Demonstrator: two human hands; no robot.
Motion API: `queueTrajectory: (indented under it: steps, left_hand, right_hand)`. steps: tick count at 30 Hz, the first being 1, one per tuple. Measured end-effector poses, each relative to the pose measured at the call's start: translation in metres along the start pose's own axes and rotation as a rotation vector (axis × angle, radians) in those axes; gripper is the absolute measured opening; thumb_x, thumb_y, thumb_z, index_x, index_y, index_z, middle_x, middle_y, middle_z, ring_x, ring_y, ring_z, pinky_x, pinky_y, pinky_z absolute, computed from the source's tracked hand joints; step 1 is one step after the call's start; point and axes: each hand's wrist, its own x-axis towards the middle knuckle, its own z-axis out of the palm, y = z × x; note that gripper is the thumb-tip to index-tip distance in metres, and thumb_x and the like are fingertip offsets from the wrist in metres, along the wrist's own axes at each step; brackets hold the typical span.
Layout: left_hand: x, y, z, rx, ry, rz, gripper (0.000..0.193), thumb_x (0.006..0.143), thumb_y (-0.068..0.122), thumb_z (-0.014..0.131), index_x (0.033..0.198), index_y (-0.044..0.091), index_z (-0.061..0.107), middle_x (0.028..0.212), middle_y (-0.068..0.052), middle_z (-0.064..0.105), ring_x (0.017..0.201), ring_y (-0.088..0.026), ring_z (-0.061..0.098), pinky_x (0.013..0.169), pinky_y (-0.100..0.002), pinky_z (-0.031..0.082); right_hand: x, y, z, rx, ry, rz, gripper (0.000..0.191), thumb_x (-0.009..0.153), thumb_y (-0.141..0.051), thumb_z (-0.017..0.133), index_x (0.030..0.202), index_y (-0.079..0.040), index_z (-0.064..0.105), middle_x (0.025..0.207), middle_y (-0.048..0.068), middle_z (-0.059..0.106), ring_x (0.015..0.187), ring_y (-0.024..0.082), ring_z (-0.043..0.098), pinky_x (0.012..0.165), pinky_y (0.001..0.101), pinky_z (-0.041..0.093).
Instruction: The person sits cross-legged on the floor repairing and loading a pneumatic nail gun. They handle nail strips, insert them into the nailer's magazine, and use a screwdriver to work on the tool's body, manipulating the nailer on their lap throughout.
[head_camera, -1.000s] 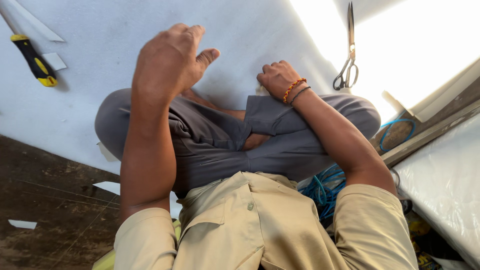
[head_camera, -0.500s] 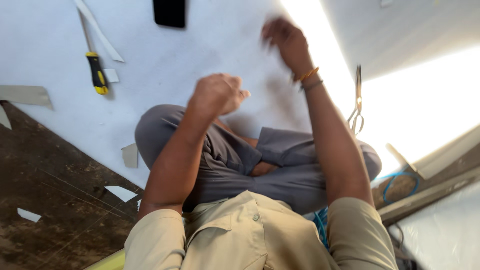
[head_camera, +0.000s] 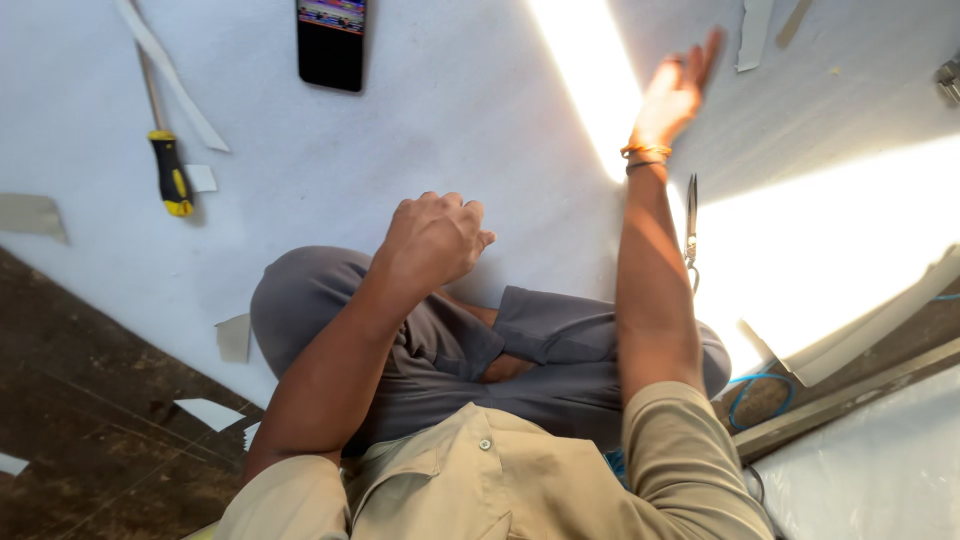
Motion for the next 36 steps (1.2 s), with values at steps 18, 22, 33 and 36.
queueTrajectory:
  steps: [18, 22, 33, 36]
  left_hand:
    - [0.024, 0.025, 0.022, 0.003, -0.361, -0.077, 0.043, 0.102, 0.043, 0.055, 0.095, 0.008, 0.079, 0.090, -0.012, 0.076, 0.096, -0.029, 0.072, 0.084, -0.045, 0.055]
    - [0.028, 0.033, 0.048, 0.028, -0.257, 0.023, 0.033, 0.096, 0.041, 0.062, 0.097, 0.012, 0.077, 0.097, -0.014, 0.075, 0.096, -0.033, 0.072, 0.079, -0.047, 0.056]
    - [0.075, -0.002, 0.133, 0.077, 0.161, 0.220, 0.028, 0.085, 0.046, 0.072, 0.078, 0.019, 0.075, 0.081, -0.004, 0.076, 0.080, -0.023, 0.071, 0.057, -0.045, 0.052]
    - [0.104, 0.016, 0.118, 0.112, -0.110, 0.167, 0.017, 0.089, 0.018, 0.067, 0.103, 0.019, 0.076, 0.104, -0.004, 0.077, 0.093, -0.021, 0.074, 0.064, -0.045, 0.063]
  right_hand:
    - [0.035, 0.035, -0.012, -1.153, -0.096, -0.129, 0.062, 0.106, -0.022, 0.058, 0.157, 0.009, 0.041, 0.166, 0.025, 0.036, 0.147, 0.041, 0.037, 0.117, 0.0516, 0.035]
    - [-0.008, 0.011, 0.049, -0.939, -0.656, -0.499, 0.065, 0.094, -0.037, 0.063, 0.151, -0.008, 0.049, 0.160, 0.014, 0.039, 0.151, 0.035, 0.027, 0.120, 0.0607, 0.028]
    - [0.000, 0.015, -0.028, -0.751, 0.072, -0.402, 0.064, 0.112, -0.025, 0.054, 0.169, -0.019, 0.026, 0.178, 0.021, 0.018, 0.164, 0.034, 0.022, 0.134, 0.0469, 0.026]
    - [-0.060, 0.015, 0.021, -1.008, -0.320, -0.130, 0.074, 0.109, -0.047, 0.054, 0.164, -0.008, 0.024, 0.171, 0.030, 0.021, 0.157, 0.045, 0.019, 0.122, 0.0628, 0.020]
